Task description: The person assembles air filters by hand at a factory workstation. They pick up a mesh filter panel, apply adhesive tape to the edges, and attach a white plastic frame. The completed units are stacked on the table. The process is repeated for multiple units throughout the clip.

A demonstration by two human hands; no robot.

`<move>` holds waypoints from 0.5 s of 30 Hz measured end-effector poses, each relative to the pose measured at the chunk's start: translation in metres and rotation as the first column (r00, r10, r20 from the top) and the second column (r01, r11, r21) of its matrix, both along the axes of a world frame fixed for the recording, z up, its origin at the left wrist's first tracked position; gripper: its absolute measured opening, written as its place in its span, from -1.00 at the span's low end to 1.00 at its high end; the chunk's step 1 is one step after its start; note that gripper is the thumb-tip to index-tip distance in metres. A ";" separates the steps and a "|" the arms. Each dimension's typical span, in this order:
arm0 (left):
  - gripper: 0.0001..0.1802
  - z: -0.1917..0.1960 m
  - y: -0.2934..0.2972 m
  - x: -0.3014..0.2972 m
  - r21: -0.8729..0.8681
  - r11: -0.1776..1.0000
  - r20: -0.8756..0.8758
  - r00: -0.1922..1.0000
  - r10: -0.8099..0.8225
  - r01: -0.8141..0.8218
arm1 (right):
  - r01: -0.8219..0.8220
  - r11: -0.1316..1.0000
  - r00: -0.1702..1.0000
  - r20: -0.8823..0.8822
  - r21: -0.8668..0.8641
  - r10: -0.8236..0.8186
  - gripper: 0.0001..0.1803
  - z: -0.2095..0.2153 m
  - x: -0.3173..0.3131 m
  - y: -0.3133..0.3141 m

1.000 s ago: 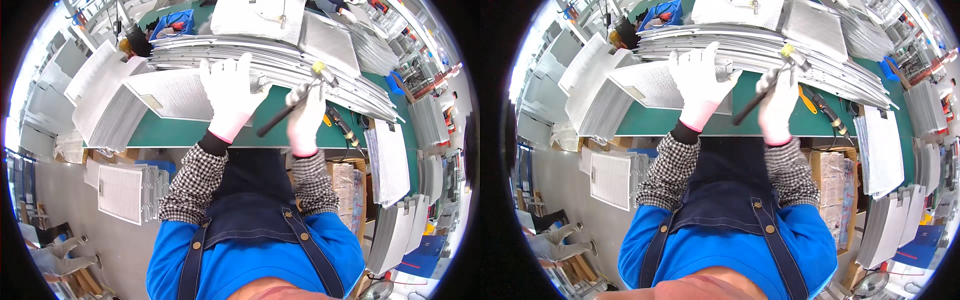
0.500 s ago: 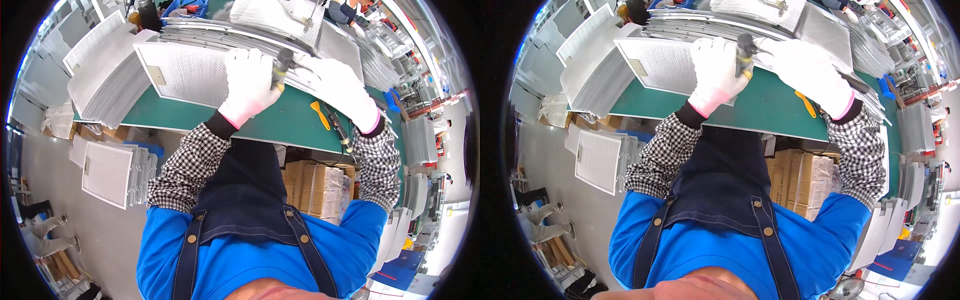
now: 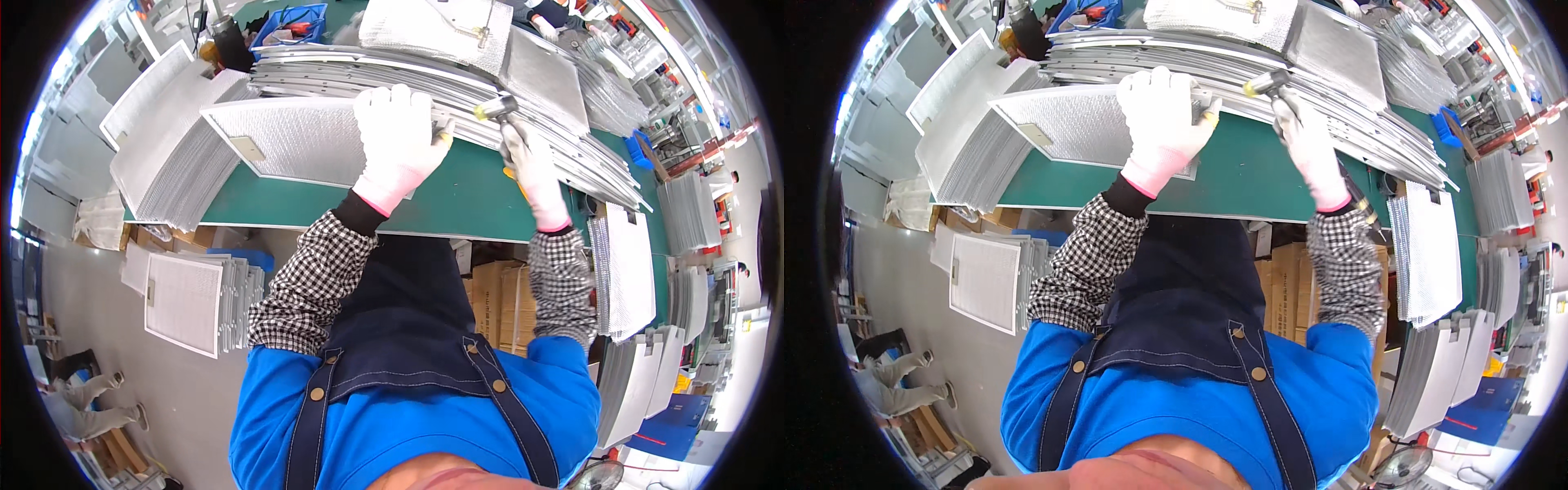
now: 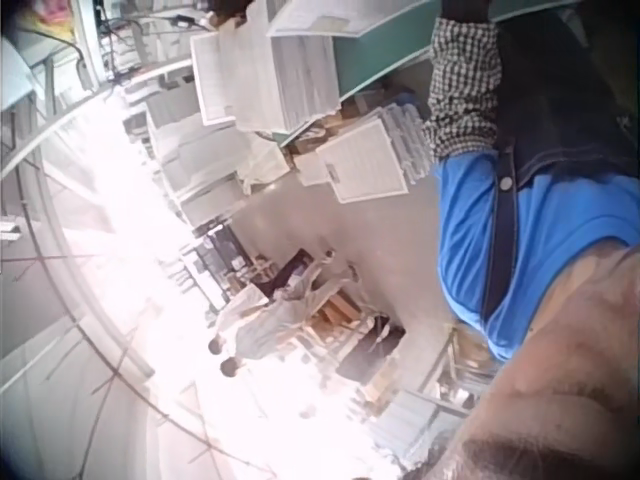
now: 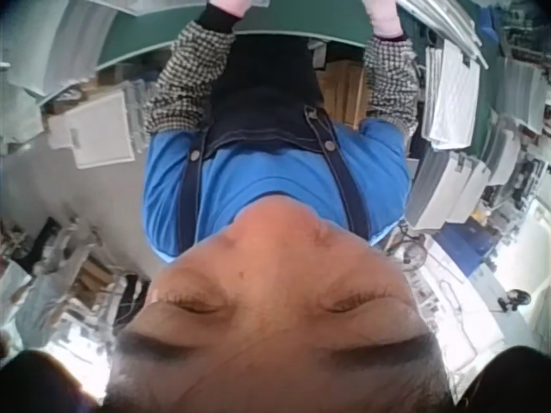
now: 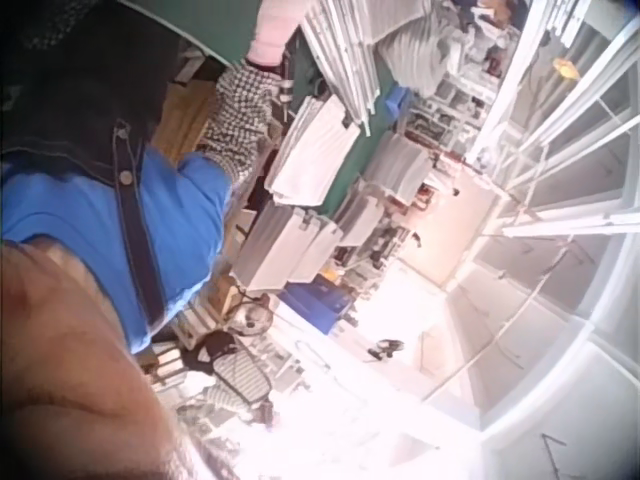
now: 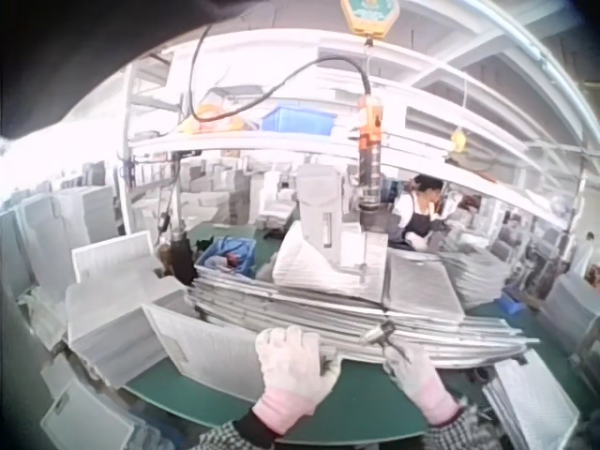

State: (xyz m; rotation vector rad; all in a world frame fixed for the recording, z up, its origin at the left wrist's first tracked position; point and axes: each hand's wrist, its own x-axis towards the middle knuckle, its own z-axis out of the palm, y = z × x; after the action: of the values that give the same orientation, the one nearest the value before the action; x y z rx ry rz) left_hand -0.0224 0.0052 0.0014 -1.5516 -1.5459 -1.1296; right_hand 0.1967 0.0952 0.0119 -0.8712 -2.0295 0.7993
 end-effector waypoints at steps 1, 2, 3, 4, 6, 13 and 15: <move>-0.58 0.000 0.001 -0.002 0.015 1.000 -0.005 1.000 -0.001 0.001 | -0.077 0.976 0.952 -0.307 -0.205 0.011 -0.67 -0.011 -0.004 -0.010; -0.58 0.000 0.002 -0.003 0.014 1.000 -0.003 1.000 0.004 -0.004 | -0.212 0.907 0.813 -0.580 -0.365 -0.043 -0.66 -0.019 -0.011 -0.020; -0.58 -0.001 0.001 -0.003 0.008 1.000 -0.004 1.000 0.007 -0.007 | -0.240 0.930 0.629 -0.775 -0.277 -0.068 -0.69 -0.020 -0.030 -0.034; -0.58 -0.001 0.002 -0.003 0.003 1.000 -0.006 1.000 0.004 -0.004 | -0.294 0.926 0.454 -0.887 -0.235 -0.080 -0.72 -0.030 -0.040 -0.042; -0.59 0.000 -0.004 -0.006 -0.010 1.000 -0.006 1.000 0.001 -0.001 | -0.085 0.992 0.848 -0.529 -0.096 0.021 -0.71 -0.059 -0.055 -0.047; -0.65 -0.005 -0.026 -0.005 0.006 0.997 -0.012 0.997 -0.081 0.081 | -0.425 0.820 0.731 -0.679 -0.384 0.061 -0.60 -0.037 -0.056 -0.087; -0.66 -0.004 -0.030 -0.005 0.016 0.996 -0.019 0.996 -0.089 0.089 | -0.341 0.847 0.879 -0.457 -0.407 0.135 -0.56 -0.013 -0.045 -0.091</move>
State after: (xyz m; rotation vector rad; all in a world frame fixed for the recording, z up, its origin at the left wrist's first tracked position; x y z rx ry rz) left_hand -0.0269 -0.0247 -0.0028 -1.6292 -1.4638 -1.1710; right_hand 0.1522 0.0045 -0.0007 -0.6265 -1.5954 1.5413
